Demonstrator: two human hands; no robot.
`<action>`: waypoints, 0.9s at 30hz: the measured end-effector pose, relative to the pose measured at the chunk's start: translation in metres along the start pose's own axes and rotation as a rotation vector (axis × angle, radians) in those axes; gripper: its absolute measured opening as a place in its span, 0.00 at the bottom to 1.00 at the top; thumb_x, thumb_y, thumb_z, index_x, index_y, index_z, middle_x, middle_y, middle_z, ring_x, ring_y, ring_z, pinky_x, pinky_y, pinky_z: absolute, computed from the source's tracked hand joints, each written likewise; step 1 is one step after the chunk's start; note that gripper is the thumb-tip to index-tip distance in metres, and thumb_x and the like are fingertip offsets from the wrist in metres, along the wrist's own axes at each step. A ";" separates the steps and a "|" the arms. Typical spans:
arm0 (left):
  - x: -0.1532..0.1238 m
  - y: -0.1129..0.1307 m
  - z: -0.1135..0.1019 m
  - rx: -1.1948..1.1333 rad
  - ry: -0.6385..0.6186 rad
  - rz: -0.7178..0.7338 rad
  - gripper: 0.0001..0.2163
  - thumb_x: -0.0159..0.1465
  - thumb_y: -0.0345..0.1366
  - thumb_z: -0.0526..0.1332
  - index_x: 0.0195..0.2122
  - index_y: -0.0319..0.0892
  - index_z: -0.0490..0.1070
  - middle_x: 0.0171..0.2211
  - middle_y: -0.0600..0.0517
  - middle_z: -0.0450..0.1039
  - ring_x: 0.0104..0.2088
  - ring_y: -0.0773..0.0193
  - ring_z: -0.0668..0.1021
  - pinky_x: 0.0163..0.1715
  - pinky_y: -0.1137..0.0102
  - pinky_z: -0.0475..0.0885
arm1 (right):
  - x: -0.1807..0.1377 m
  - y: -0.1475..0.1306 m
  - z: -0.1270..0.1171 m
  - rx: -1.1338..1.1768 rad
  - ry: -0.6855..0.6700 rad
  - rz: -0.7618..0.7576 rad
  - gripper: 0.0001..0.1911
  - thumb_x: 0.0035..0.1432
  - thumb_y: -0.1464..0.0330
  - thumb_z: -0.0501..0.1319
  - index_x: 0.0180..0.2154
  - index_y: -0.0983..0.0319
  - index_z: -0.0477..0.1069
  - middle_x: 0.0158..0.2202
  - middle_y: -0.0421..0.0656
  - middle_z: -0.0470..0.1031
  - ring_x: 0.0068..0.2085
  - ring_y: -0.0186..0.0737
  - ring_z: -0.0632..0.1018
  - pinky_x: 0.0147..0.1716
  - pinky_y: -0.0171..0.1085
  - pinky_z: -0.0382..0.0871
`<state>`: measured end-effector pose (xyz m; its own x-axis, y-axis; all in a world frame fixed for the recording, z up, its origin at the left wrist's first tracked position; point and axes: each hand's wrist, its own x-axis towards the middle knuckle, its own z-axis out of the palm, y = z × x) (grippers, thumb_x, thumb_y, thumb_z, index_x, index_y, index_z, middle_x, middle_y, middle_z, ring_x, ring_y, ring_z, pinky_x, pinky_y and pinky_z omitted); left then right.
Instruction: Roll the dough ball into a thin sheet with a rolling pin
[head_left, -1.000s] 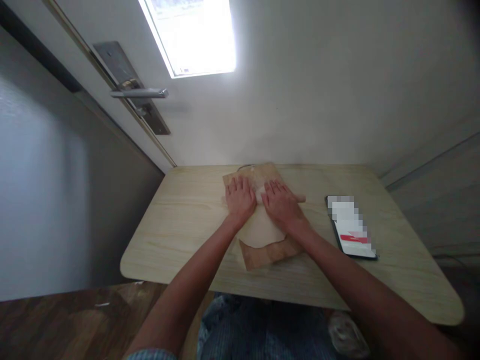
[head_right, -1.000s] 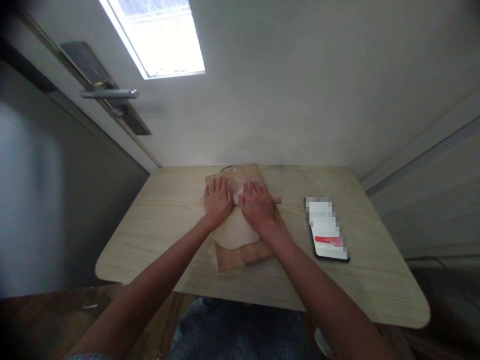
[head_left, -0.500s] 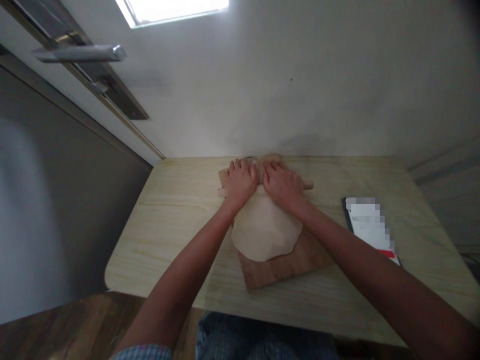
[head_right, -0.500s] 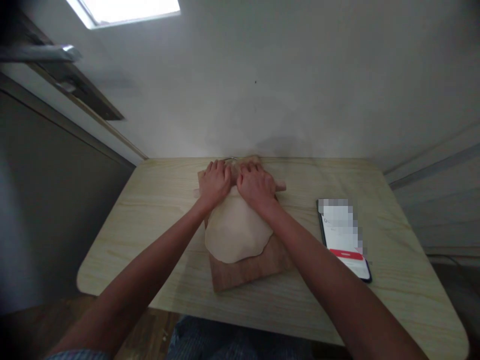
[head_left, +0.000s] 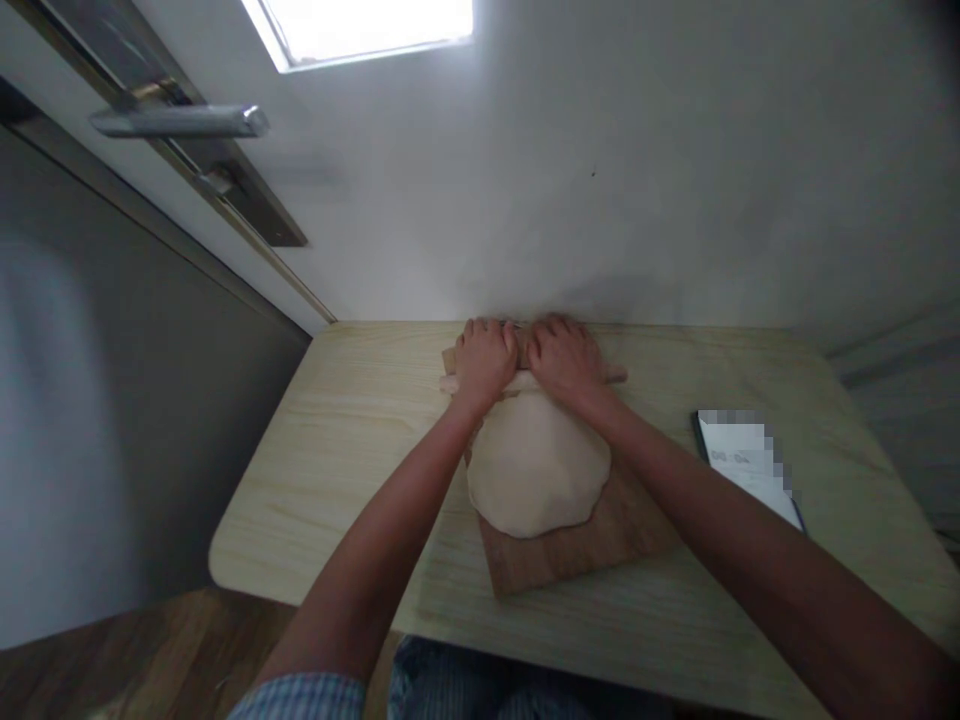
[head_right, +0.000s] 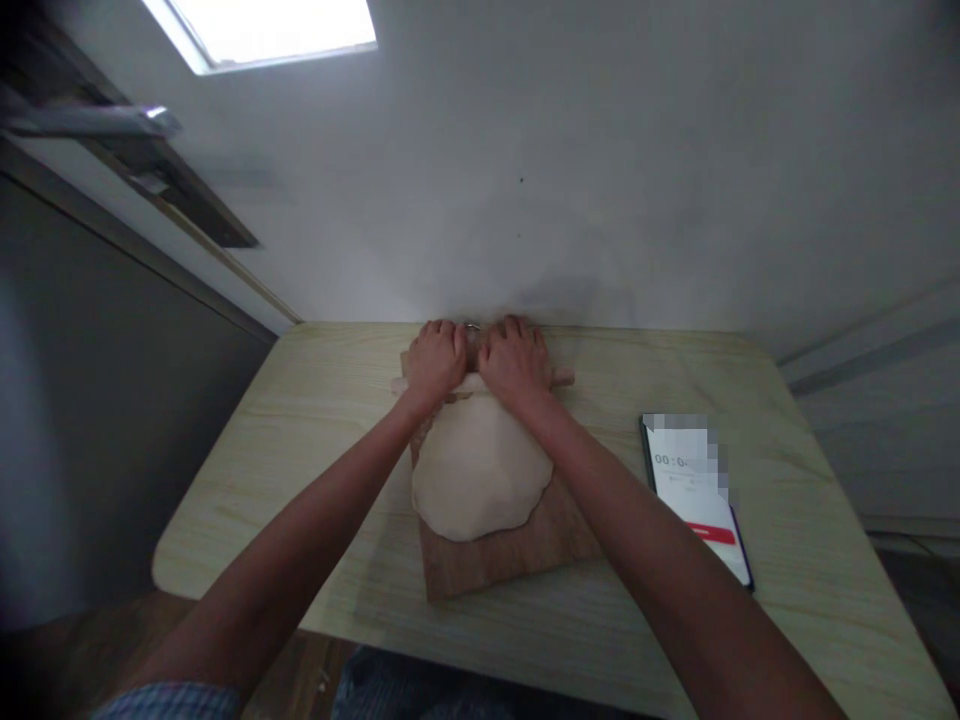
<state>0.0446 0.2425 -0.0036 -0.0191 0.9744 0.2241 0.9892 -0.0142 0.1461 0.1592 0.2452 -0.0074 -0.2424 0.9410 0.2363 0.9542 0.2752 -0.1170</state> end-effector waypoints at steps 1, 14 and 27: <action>-0.003 0.001 -0.001 0.001 0.011 -0.007 0.20 0.65 0.40 0.35 0.39 0.38 0.65 0.40 0.44 0.68 0.45 0.57 0.68 0.42 0.63 0.62 | -0.003 -0.001 -0.001 -0.007 0.013 -0.002 0.19 0.57 0.66 0.43 0.41 0.66 0.68 0.47 0.52 0.66 0.48 0.47 0.64 0.45 0.44 0.55; -0.070 0.008 -0.013 0.016 0.071 0.007 0.20 0.64 0.43 0.40 0.45 0.37 0.65 0.52 0.42 0.61 0.54 0.53 0.59 0.51 0.59 0.54 | -0.068 -0.015 -0.014 0.003 0.139 -0.044 0.19 0.58 0.67 0.44 0.44 0.67 0.68 0.49 0.51 0.67 0.52 0.46 0.62 0.52 0.47 0.47; -0.132 0.003 -0.040 -0.025 -0.009 0.195 0.17 0.64 0.37 0.42 0.49 0.34 0.61 0.53 0.41 0.60 0.55 0.56 0.61 0.51 0.61 0.57 | -0.131 -0.013 -0.034 0.068 0.131 -0.202 0.19 0.59 0.69 0.44 0.49 0.65 0.63 0.53 0.48 0.63 0.54 0.43 0.62 0.51 0.46 0.49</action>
<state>0.0438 0.1048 0.0056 0.1736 0.9547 0.2416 0.9701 -0.2081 0.1251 0.1847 0.1114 -0.0039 -0.3984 0.8330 0.3839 0.8736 0.4722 -0.1179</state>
